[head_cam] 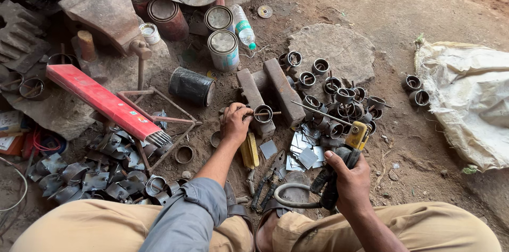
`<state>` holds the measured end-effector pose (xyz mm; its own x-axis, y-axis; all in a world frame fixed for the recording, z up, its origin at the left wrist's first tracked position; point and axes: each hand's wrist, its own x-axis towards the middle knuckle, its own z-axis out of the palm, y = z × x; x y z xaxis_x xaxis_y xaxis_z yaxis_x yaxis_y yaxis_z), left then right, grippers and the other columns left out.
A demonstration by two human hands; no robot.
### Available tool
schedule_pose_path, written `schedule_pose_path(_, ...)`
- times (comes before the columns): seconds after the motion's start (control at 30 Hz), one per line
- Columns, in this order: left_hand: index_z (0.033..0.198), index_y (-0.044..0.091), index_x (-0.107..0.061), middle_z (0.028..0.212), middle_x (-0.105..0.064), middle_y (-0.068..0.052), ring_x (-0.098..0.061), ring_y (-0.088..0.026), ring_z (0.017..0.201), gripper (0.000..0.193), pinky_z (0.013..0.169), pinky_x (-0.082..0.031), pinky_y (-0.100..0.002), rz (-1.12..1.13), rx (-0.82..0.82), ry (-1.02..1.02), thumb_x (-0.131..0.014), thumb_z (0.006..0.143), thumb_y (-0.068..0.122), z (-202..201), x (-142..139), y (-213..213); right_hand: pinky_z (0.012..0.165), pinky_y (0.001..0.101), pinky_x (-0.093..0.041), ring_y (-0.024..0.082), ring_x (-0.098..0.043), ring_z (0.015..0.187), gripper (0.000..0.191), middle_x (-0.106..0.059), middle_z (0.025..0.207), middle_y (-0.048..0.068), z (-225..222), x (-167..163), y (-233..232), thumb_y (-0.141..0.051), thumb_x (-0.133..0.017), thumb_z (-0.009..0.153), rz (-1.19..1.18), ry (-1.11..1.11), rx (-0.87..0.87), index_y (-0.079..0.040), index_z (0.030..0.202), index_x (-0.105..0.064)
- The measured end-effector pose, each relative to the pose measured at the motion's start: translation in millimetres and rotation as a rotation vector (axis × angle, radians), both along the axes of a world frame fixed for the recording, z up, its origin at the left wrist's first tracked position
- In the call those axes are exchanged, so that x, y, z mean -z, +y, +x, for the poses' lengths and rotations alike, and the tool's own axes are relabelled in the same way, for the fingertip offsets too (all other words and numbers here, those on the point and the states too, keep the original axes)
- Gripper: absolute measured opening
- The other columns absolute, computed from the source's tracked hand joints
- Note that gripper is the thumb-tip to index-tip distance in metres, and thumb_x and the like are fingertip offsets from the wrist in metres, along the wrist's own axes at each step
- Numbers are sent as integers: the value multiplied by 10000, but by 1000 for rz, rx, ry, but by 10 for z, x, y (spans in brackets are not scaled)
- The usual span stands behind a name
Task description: The person sits on the ground and welds small metal rings using a handheld welding torch. They pick up a ring, place it on a metal block, and apply the torch to create a weld, repeating this process for multiple rings.
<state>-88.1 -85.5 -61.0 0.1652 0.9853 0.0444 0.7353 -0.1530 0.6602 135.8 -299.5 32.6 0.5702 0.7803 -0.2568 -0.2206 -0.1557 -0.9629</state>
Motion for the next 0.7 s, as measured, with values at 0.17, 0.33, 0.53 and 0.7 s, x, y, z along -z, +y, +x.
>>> schedule_pose_path(0.17, 1008, 251, -766, 1201, -609, 94, -552, -148, 1205, 161, 1021, -424, -408, -12, 10, 0, -807, 854, 234, 9, 53, 48, 719, 332, -590, 153, -647, 795, 386, -626, 906, 73, 8, 19, -1, -177, -790, 843, 2, -1, -4, -12, 1109, -564)
schedule_pose_path(0.33, 1006, 245, -766, 1207, -622, 92, -564, -158, 1196, 154, 1001, -424, -414, 8, 27, 2, -803, 858, 230, 1, 100, 64, 722, 329, -591, 155, -650, 801, 388, -630, 907, 77, 9, 47, 7, -178, -792, 841, -2, 1, -7, -12, 1106, -563)
schedule_pose_path(0.53, 1001, 241, -778, 1164, -655, 89, -586, -160, 1156, 167, 1012, -439, -395, 40, 32, -33, -817, 840, 219, -9, 153, 65, 721, 327, -589, 155, -650, 804, 381, -628, 907, 77, 15, 64, 7, -176, -790, 849, 2, 5, -13, -10, 1107, -566)
schedule_pose_path(0.7, 1037, 239, -772, 1182, -660, 97, -588, -155, 1172, 183, 1026, -442, -392, 37, 38, -25, -814, 860, 217, -17, 177, 72, 687, 328, -580, 149, -647, 772, 373, -628, 899, 75, 18, 63, 10, -169, -783, 846, -16, 8, -2, -15, 1108, -566)
